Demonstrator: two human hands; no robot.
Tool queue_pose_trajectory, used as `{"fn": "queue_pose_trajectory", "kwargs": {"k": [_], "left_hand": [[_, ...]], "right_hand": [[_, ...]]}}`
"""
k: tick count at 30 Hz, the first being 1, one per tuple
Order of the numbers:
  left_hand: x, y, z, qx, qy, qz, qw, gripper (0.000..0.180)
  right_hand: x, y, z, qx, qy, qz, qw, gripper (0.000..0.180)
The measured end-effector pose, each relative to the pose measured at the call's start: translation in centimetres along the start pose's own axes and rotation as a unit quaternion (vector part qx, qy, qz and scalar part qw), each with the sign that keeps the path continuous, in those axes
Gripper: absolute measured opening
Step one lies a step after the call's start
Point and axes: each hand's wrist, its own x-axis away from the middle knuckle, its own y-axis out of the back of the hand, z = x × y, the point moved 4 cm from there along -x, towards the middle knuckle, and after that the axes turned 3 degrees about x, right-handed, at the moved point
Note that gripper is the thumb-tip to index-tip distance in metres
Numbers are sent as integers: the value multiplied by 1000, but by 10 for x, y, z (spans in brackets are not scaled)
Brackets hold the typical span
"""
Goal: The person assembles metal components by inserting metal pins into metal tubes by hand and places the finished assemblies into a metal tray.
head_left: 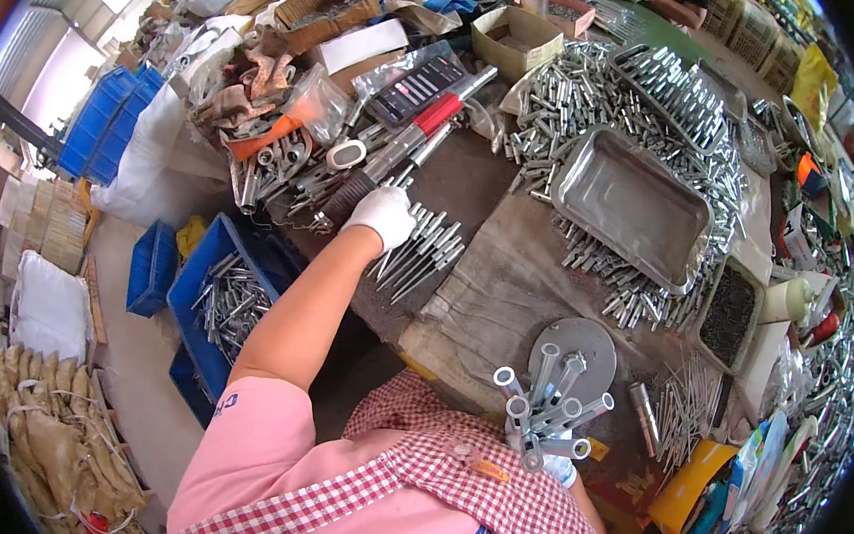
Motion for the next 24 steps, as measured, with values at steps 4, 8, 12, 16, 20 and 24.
{"fn": "queue_pose_trajectory", "kwargs": {"k": [4, 8, 12, 16, 20, 24], "left_hand": [[-14, -13, -3, -45, -46, 16, 998, 24], [-25, -15, 17, -99, -72, 6, 992, 24], [-3, 13, -11, -67, -101, -12, 993, 29], [36, 57, -19, 118, -31, -96, 988, 20], [43, 48, 9, 514, -73, -29, 854, 15], [71, 36, -7, 818, -99, 97, 558, 16]], "right_hand": [[9, 29, 3, 429, 84, -169, 883, 40], [10, -7, 9, 867, 203, -82, 448, 61], [9, -13, 9, 668, 191, -149, 703, 63], [6, -17, 7, 625, 168, -170, 743, 58], [13, -6, 4, 667, 144, -168, 712, 61], [15, -5, 6, 544, 139, -186, 806, 59]]}}
